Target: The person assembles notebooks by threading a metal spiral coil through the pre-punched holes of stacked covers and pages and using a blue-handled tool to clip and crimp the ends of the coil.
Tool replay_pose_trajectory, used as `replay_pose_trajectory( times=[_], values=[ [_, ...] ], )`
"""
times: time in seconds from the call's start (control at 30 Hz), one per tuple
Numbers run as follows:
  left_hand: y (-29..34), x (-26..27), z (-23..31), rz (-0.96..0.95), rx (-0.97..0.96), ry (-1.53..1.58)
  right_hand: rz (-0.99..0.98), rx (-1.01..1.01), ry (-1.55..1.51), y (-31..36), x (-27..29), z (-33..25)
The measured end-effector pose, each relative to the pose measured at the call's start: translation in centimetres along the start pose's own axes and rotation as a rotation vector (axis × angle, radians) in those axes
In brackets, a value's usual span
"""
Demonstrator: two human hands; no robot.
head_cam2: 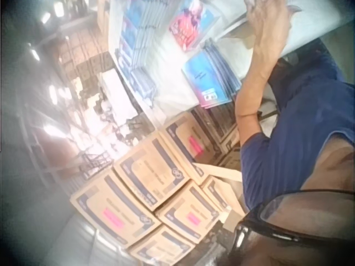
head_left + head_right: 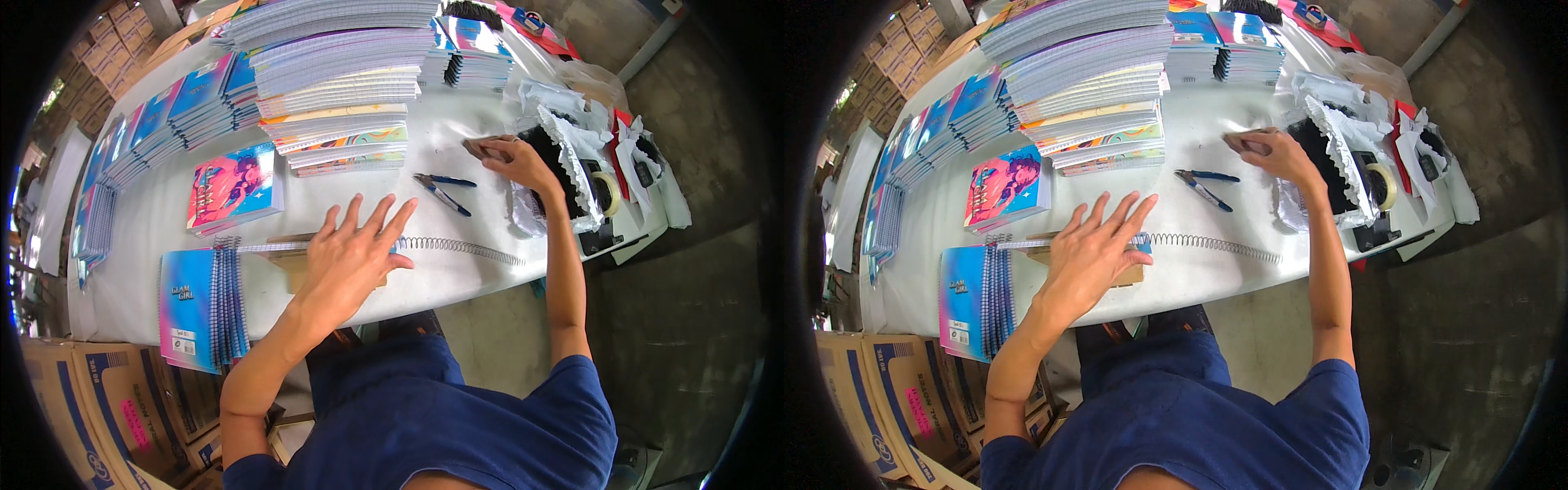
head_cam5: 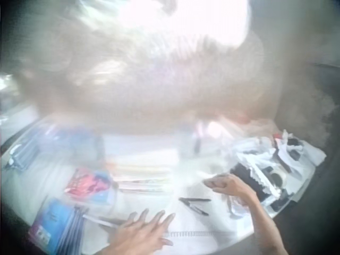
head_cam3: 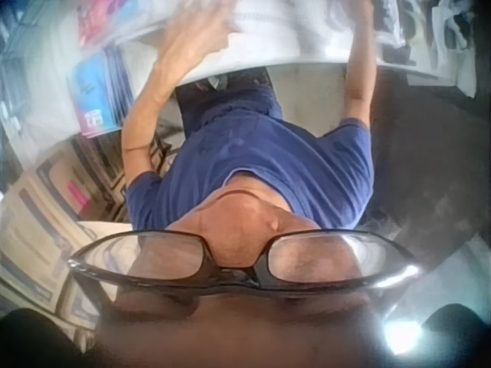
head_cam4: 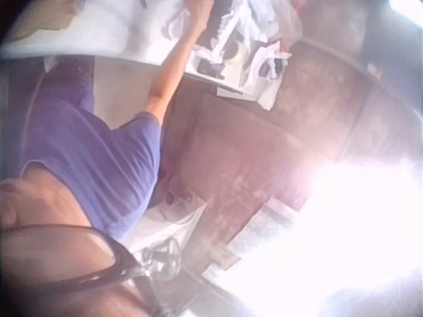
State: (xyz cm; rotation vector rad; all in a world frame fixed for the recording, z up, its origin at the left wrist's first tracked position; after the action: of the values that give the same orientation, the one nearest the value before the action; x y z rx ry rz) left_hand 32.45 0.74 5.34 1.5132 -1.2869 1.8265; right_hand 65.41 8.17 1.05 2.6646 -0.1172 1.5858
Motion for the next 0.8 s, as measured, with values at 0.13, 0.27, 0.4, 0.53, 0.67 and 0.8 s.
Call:
replay_pose_trajectory(
  times=[0.13, 0.27, 0.4, 0.53, 0.67, 0.8],
  values=[
    [1.4, 0.6, -1.6, 0.076, 0.088, -0.062, -0.625, 0.339, -0.756, 4.1, 0.9, -11.0],
    [1.5, 0.6, -1.9, 0.229, 0.189, 0.035, -0.699, 0.44, -0.525, 3.4, -3.4, -13.4],
    [1.8, 0.7, -2.5, 0.229, 0.21, 0.031, -0.735, 0.612, -0.84, 4.0, -2.8, -14.2],
    [1.8, 0.6, -2.8, 0.217, 0.237, 0.066, -0.699, 0.496, -0.836, 3.2, -4.4, -13.2],
    [1.9, 0.8, -2.8, 0.166, 0.212, 0.025, -0.727, 0.573, -0.93, 4.1, -4.4, -15.0],
    [2.6, 0.6, -3.2, 0.112, 0.189, -0.067, -0.685, 0.453, -0.929, 3.3, -5.2, -14.3]
  ],
)
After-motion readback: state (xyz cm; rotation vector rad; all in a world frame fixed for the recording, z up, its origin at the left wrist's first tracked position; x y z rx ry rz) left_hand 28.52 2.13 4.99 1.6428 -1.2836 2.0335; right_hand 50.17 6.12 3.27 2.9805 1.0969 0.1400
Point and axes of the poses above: each hand's wrist, its own y-axis away from the middle knuckle, its own x-axis out of the back of the hand, z = x × y, the point moved 5 cm from there along -y, towards the middle knuckle, and after that the axes turned 7 degrees about -x, right-handed, at the moved point
